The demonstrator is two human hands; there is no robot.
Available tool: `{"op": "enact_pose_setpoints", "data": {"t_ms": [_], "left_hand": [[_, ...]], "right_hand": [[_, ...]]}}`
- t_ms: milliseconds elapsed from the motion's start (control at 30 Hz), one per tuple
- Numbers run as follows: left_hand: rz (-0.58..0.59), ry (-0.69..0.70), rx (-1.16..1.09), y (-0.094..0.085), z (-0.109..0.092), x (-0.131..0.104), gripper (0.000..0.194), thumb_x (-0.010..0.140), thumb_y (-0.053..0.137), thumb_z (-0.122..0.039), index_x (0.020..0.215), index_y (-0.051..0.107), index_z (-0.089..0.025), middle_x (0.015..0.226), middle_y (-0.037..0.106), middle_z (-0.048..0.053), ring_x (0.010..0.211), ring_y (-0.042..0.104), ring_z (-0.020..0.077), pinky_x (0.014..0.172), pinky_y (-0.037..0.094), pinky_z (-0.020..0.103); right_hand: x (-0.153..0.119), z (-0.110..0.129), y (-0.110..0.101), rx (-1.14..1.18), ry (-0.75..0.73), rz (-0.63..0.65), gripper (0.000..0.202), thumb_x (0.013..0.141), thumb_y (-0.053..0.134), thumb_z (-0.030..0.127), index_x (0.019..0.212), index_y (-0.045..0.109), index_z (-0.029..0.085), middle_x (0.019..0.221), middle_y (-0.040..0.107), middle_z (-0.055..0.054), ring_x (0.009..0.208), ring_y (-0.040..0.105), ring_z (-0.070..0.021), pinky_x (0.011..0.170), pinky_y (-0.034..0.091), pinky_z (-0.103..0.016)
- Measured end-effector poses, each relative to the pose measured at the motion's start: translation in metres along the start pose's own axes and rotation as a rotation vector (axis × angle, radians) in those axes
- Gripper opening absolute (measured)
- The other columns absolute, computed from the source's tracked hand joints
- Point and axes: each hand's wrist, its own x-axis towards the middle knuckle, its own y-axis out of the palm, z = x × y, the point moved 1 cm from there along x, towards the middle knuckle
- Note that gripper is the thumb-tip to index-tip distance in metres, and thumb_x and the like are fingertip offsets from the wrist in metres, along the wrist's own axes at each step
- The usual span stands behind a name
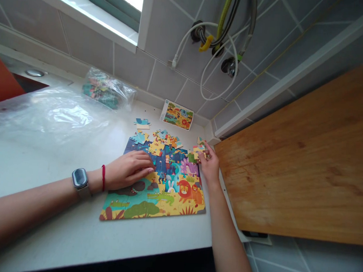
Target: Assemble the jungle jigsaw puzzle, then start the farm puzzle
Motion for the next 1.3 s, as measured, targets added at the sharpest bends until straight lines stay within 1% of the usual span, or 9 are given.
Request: {"op": "enact_pose_setpoints", "data": {"t_ms": [100, 167, 233, 367, 533, 767, 1033, 1167, 1300], "left_hand": [[-0.021, -0.030, 0.010, 0.002, 0.002, -0.002, 0.030, 0.110, 0.044, -0.037, 0.117, 0.069, -0.022, 0.108, 0.075, 0.008, 0.100, 0.069, 0.0221, 0.091, 0.056, 0.037], [-0.038, -0.056, 0.021, 0.002, 0.002, -0.003, 0.030, 0.109, 0.046, -0.037, 0.127, 0.065, -0.022, 0.112, 0.075, 0.008, 0.101, 0.070, 0.0223, 0.090, 0.056, 0.037], [-0.045, -0.072, 0.037, 0.002, 0.002, -0.004, 0.033, 0.108, 0.048, -0.037, 0.135, 0.061, -0.023, 0.111, 0.075, 0.008, 0.100, 0.070, 0.0226, 0.089, 0.056, 0.037], [-0.064, -0.099, 0.052, 0.001, 0.000, -0.004, 0.038, 0.106, 0.050, -0.033, 0.142, 0.056, -0.022, 0.105, 0.075, 0.007, 0.097, 0.069, 0.0224, 0.086, 0.055, 0.035], [-0.045, -0.077, 0.013, 0.002, 0.002, -0.001, 0.026, 0.106, 0.047, -0.027, 0.115, 0.071, -0.022, 0.108, 0.075, 0.007, 0.102, 0.068, 0.0228, 0.092, 0.054, 0.038], [-0.044, -0.066, 0.022, 0.002, 0.001, -0.001, 0.030, 0.106, 0.044, -0.025, 0.110, 0.073, -0.021, 0.114, 0.073, 0.009, 0.103, 0.067, 0.0225, 0.093, 0.054, 0.039], [-0.125, -0.149, 0.141, 0.006, 0.007, -0.004, 0.036, 0.102, 0.053, -0.031, 0.136, 0.062, -0.023, 0.129, 0.070, 0.012, 0.125, 0.061, 0.0306, 0.105, 0.050, 0.050], [-0.109, -0.172, 0.151, 0.006, 0.008, -0.006, 0.037, 0.102, 0.053, -0.033, 0.137, 0.061, -0.023, 0.130, 0.071, 0.011, 0.127, 0.061, 0.0308, 0.105, 0.050, 0.050], [-0.100, -0.171, 0.146, 0.006, 0.007, -0.006, 0.036, 0.101, 0.053, -0.032, 0.135, 0.062, -0.022, 0.130, 0.072, 0.011, 0.126, 0.062, 0.0306, 0.105, 0.049, 0.050]], "right_hand": [[-0.030, 0.028, 0.025, 0.213, 0.135, 0.262, 0.074, 0.079, 0.077, 0.049, 0.148, 0.059, 0.026, 0.105, 0.068, -0.003, 0.068, 0.067, -0.0155, 0.064, 0.063, -0.033], [-0.051, 0.044, 0.043, 0.282, 0.174, 0.459, 0.064, 0.079, 0.078, 0.049, 0.138, 0.067, 0.026, 0.107, 0.072, -0.003, 0.073, 0.070, -0.0171, 0.069, 0.064, -0.034], [-0.067, 0.055, 0.057, 0.283, 0.176, 0.542, 0.047, 0.081, 0.078, 0.050, 0.119, 0.075, 0.024, 0.106, 0.076, -0.005, 0.073, 0.071, -0.0177, 0.069, 0.063, -0.033], [-0.076, 0.058, 0.067, 0.096, 0.006, 0.440, 0.026, 0.084, 0.078, 0.042, 0.100, 0.078, 0.022, 0.096, 0.078, -0.006, 0.079, 0.070, -0.0197, 0.075, 0.060, -0.034], [-0.067, 0.051, 0.062, -0.104, -0.174, 0.379, 0.013, 0.087, 0.077, 0.032, 0.099, 0.079, 0.026, 0.101, 0.079, -0.005, 0.100, 0.070, -0.0234, 0.095, 0.054, -0.040], [-0.069, 0.052, 0.066, -0.181, -0.196, 0.389, 0.022, 0.087, 0.079, 0.034, 0.109, 0.078, 0.027, 0.108, 0.075, -0.006, 0.107, 0.069, -0.0239, 0.098, 0.055, -0.040], [-0.073, 0.045, 0.069, -0.181, -0.177, 0.422, 0.045, 0.092, 0.075, 0.041, 0.133, 0.062, 0.025, 0.131, 0.064, -0.012, 0.120, 0.070, -0.0258, 0.109, 0.054, -0.042], [-0.074, 0.046, 0.069, -0.270, -0.218, 0.435, 0.053, 0.095, 0.071, 0.041, 0.145, 0.057, 0.027, 0.149, 0.058, -0.014, 0.139, 0.058, -0.0312, 0.117, 0.047, -0.049], [-0.074, 0.048, 0.068, -0.355, -0.224, 0.460, 0.049, 0.095, 0.070, 0.043, 0.142, 0.063, 0.027, 0.149, 0.060, -0.014, 0.152, 0.042, -0.0326, 0.122, 0.041, -0.052]]}}
